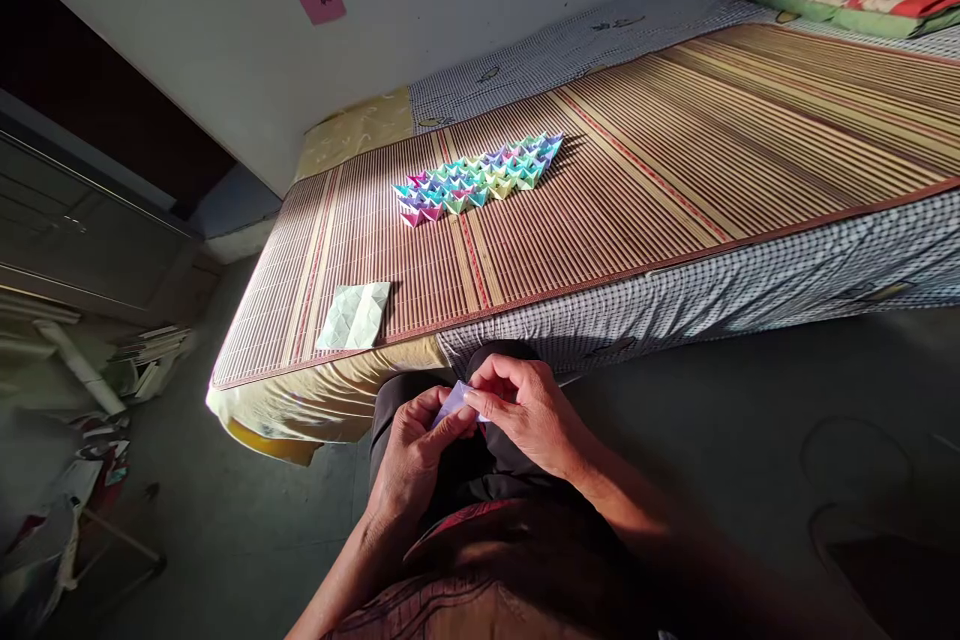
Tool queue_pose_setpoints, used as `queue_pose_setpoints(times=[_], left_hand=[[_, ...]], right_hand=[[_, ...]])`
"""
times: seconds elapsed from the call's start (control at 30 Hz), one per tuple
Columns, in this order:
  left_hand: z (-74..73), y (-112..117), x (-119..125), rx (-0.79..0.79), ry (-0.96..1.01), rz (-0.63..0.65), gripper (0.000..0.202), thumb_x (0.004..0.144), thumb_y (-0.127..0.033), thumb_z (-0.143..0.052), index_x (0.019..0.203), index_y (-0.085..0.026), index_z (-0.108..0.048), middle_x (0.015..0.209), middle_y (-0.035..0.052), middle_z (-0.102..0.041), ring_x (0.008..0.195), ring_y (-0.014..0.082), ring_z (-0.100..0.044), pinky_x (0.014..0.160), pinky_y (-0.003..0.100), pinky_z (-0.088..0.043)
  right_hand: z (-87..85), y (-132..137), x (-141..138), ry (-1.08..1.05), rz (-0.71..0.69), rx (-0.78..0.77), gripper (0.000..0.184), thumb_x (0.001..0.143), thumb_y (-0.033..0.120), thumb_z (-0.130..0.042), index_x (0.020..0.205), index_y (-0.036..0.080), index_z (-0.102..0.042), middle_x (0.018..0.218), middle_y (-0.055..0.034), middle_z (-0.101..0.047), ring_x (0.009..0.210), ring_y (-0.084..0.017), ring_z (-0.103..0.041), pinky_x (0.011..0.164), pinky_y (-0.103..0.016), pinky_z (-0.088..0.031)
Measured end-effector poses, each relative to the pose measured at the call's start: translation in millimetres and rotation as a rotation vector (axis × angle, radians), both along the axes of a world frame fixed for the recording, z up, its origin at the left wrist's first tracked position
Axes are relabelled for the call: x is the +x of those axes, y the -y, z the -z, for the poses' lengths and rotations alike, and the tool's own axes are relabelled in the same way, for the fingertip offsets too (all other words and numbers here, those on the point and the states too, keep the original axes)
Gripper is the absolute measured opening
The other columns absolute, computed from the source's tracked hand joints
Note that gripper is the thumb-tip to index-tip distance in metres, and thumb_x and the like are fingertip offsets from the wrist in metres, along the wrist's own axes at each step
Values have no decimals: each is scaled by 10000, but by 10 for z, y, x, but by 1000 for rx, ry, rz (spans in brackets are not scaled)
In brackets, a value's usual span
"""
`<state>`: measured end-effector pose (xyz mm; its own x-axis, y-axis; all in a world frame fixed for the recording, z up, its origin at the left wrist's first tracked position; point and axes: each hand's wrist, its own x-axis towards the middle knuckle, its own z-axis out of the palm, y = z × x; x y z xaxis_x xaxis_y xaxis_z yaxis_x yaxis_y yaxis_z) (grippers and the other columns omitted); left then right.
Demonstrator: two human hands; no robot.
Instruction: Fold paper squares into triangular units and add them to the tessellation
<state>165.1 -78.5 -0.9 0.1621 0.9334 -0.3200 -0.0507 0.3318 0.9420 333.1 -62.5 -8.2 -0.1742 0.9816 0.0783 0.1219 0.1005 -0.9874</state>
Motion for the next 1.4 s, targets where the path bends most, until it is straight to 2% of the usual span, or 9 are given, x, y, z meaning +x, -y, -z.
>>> queue_pose_setpoints(times=[0.2, 0.37, 0.6, 0.77, 0.87, 1.03, 1.17, 1.4], left_hand=[[29, -5, -27, 55, -38, 21, 305, 836, -408, -783, 758, -146, -648, 701, -8, -585, 638, 105, -450, 625, 235, -360], [33, -15, -46, 78, -4, -45, 270, 848, -379, -772, 754, -151, -664, 683, -6, -595, 634, 112, -470, 637, 239, -379], [117, -13, -21, 115, 84, -139, 209, 876, -330, -755, 777, -166, -674, 654, -23, -571, 652, 115, -485, 676, 239, -396], [108, -12, -23, 117, 111, -159, 215, 877, -323, -755, 758, -163, -675, 645, -18, -569, 646, 117, -478, 676, 244, -397], [107, -11, -21, 81, 160, -145, 231, 883, -324, -741, 742, -155, -671, 673, -5, -595, 642, 112, -467, 675, 245, -393], [122, -30, -7, -34, 335, -146, 212, 815, -307, -790, 736, -137, -690, 672, 5, -618, 634, 109, -479, 652, 240, -390], [125, -48, -19, -7, 297, -138, 205, 836, -298, -776, 733, -146, -685, 674, 5, -624, 638, 113, -489, 663, 248, -394], [115, -20, -32, 39, 278, -72, 194, 883, -303, -734, 772, -152, -683, 720, 15, -631, 690, 130, -516, 722, 266, -411]], right_hand=[[-45, -2, -8, 49, -14, 21, 189, 915, 281, -644, 744, 200, -631, 633, 30, -609, 562, -118, -554, 534, -224, -432], [-57, 4, -25, 83, -40, -15, 184, 869, 296, -681, 733, 204, -598, 629, 35, -584, 560, -119, -521, 518, -224, -410], [-23, 18, -53, 80, -20, -81, 220, 885, 337, -648, 725, 200, -589, 623, 26, -577, 562, -126, -531, 511, -228, -404], [-11, 16, -69, -16, -14, -140, 189, 881, 339, -652, 760, 199, -616, 635, 26, -595, 563, -127, -541, 511, -227, -399], [6, 13, -64, -59, -43, -154, 234, 878, 382, -682, 749, 198, -614, 639, 27, -603, 551, -121, -535, 503, -226, -382], [3, 22, -66, 0, -47, -74, 298, 893, 417, -689, 715, 203, -583, 583, 45, -544, 521, -110, -484, 494, -228, -349], [-21, 53, -89, 111, -4, 13, 379, 933, 445, -624, 649, 213, -529, 532, 49, -460, 496, -113, -439, 493, -234, -349], [-71, 98, -88, 50, 31, -99, 443, 994, 459, -510, 632, 214, -580, 581, 5, -605, 576, -152, -585, 577, -248, -454]])
